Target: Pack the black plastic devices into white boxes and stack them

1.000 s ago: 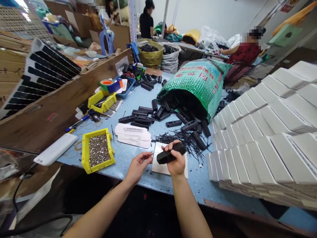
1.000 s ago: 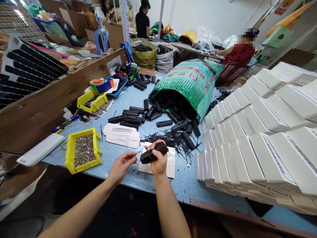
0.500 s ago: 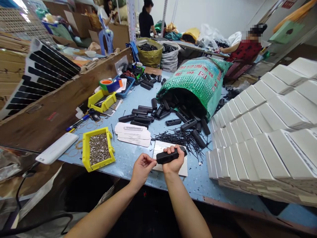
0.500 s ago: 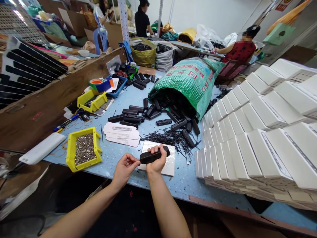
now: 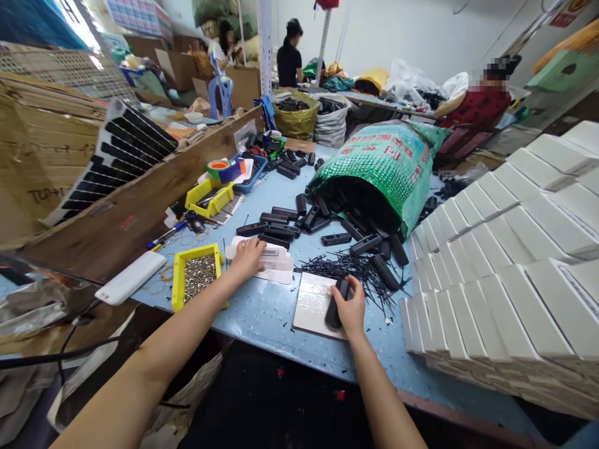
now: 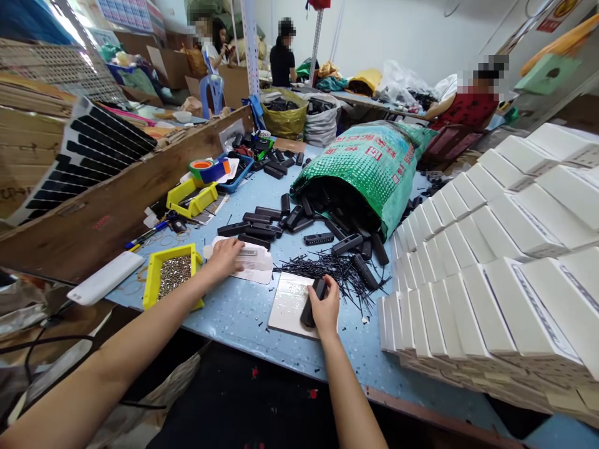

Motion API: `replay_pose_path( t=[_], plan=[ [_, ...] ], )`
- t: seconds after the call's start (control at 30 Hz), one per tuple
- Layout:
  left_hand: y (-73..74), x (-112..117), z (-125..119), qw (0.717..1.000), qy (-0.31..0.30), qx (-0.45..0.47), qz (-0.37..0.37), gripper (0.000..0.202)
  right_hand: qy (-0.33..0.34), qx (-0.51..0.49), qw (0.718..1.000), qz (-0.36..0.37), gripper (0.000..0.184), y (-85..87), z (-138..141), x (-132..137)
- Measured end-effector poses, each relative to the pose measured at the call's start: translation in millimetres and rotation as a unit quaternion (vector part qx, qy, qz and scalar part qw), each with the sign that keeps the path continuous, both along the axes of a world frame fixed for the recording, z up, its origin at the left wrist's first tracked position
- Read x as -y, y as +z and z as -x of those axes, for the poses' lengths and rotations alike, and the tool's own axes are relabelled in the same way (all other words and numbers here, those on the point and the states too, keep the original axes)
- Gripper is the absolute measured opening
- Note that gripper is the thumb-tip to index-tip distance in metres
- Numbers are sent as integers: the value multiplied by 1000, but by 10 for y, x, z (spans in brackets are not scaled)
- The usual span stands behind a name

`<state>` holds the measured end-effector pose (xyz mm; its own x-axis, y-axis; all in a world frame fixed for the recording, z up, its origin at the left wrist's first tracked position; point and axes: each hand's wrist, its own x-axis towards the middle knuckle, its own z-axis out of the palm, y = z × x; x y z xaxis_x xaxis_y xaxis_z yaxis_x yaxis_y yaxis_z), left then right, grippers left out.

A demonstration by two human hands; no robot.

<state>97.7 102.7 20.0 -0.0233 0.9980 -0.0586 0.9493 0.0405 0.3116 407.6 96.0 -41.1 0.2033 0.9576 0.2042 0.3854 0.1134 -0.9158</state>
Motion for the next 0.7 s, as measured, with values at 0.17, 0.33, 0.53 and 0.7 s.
replay_pose_path(
  t=[0.17, 0.33, 0.53, 0.7],
  plan=[
    [430, 490, -341, 968, -158, 186, 56, 34, 134, 129, 951, -245, 34, 483, 242, 301],
    [292, 1049, -735, 834, -113, 534, 83, 51, 263, 181, 902, -292, 30, 858, 540, 573],
    [-60, 1310, -701, 869, -20, 483, 103, 105, 419, 160, 890, -88, 10, 720, 322, 747],
    [93, 1267, -734, 906, -148, 394, 40, 39, 315, -209, 924, 61, 24, 459, 398, 754]
  ],
)
